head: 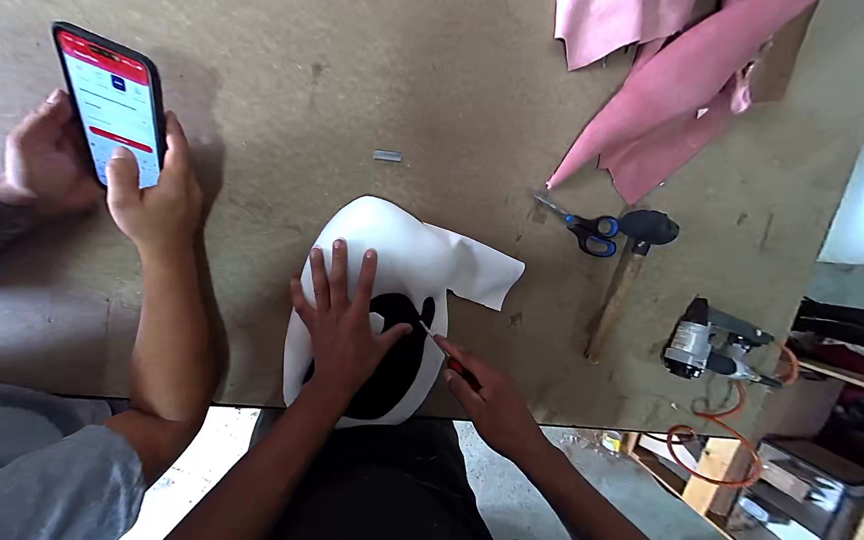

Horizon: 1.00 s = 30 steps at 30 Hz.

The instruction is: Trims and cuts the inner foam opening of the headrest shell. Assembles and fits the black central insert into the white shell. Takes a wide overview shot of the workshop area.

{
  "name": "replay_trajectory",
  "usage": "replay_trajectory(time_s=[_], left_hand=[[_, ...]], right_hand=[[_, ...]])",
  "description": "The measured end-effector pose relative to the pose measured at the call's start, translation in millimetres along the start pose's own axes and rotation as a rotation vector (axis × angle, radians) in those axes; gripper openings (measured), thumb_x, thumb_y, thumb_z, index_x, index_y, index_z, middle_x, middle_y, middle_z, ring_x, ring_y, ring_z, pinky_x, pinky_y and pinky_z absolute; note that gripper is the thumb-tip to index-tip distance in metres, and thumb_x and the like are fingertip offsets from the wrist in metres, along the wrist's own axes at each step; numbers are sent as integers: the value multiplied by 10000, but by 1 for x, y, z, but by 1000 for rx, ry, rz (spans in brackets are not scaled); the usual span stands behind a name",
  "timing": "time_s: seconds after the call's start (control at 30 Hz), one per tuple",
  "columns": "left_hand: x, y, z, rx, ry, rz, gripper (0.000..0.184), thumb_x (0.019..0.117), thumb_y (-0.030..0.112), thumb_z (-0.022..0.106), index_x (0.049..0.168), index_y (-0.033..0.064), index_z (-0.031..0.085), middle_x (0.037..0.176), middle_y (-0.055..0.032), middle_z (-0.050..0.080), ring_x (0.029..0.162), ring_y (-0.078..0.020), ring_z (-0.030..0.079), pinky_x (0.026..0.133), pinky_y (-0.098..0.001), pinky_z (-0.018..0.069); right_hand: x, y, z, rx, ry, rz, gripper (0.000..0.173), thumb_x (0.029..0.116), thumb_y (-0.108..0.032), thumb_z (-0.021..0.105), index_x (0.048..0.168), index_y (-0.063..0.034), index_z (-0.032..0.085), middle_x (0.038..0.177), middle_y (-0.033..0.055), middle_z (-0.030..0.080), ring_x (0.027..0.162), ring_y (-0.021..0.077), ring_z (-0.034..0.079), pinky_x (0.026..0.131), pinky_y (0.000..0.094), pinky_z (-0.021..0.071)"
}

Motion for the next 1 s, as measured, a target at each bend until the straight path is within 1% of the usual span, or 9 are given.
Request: replay_trajectory(time_s=[0.13,0.2,0.27,0.33,0.53,0.67,0.77,0.83,1.0], left_hand=[[1,0,1,14,-7,-28,1254,621,911,668,1650,361,207,1748,-53,-2,1596,-348,-67,1204,-738,23],[2,0,2,20,-4,-31,1257,615,920,660,1648,364,210,1748,-49,-1,1596,-348,-68,1204,-738,20],[2,0,3,24,-2,-31,1258,615,926,654,1649,359,214,1747,-54,8,1596,-352,-59,1205,-736,20],[2,1,2,17,-5,-33,1252,624,914,662,1649,354,212,1747,-56,7,1597,-351,-61,1207,-734,14],[3,0,2,3,3,-28,1247,624,897,685,1647,352,226,1748,-54,7,1595,-359,-62,1211,-730,8],[4,0,3,4,10,-24,1238,629,896,680,1646,355,228,1747,-63,11,1595,-361,-57,1208,-733,12],[5,-1,4,-6,16,-27,1231,627,899,679,1643,368,231,1747,-64,14,1595,-365,-51,1209,-733,24],[5,-1,6,-17,18,-26,1231,627,901,680,1643,381,219,1747,-63,10,1595,-366,-48,1207,-738,34],[7,-4,9,-20,51,-30,1215,624,890,693,1636,398,235,1747,-53,30,1596,-365,-34,1210,-731,36]], right_hand=[[9,-6,-11,-85,-11,-19,419,1062,-401,522,1480,-421,546,1094,-79,697,839,52,652,740,302,584],[14,-9,-16,-51,-92,17,420,1078,-427,475,1493,-410,537,1067,-88,711,811,59,662,730,312,593],[15,-11,-18,-16,-170,51,429,1095,-449,416,1505,-395,528,935,-81,696,699,84,623,642,319,562],[17,-13,-18,-7,-209,52,437,1106,-443,380,1517,-387,515,901,-89,685,667,85,601,622,309,545],[18,-19,-17,132,-203,112,427,1107,-420,393,1511,-385,528,1070,-58,701,593,130,590,553,328,551],[19,-22,-19,120,-205,171,416,1103,-431,403,1494,-408,543,993,-24,672,581,142,576,535,335,543],[27,-30,-27,45,-257,217,407,1095,-431,424,1481,-415,554,1017,-30,674,612,131,582,571,340,546],[35,-39,-33,-27,-318,252,402,1090,-410,433,1469,-399,567,1058,-34,681,646,118,599,606,347,557],[61,-53,-46,-32,-467,346,383,1090,-400,452,1436,-350,610,968,-10,678,603,132,572,572,335,530]])
Point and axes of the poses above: each hand's wrist, its own x-axis towards the middle knuckle, its own z-axis out of the palm, y = z × x, the point moved 5 cm from there along x, towards the middle knuckle
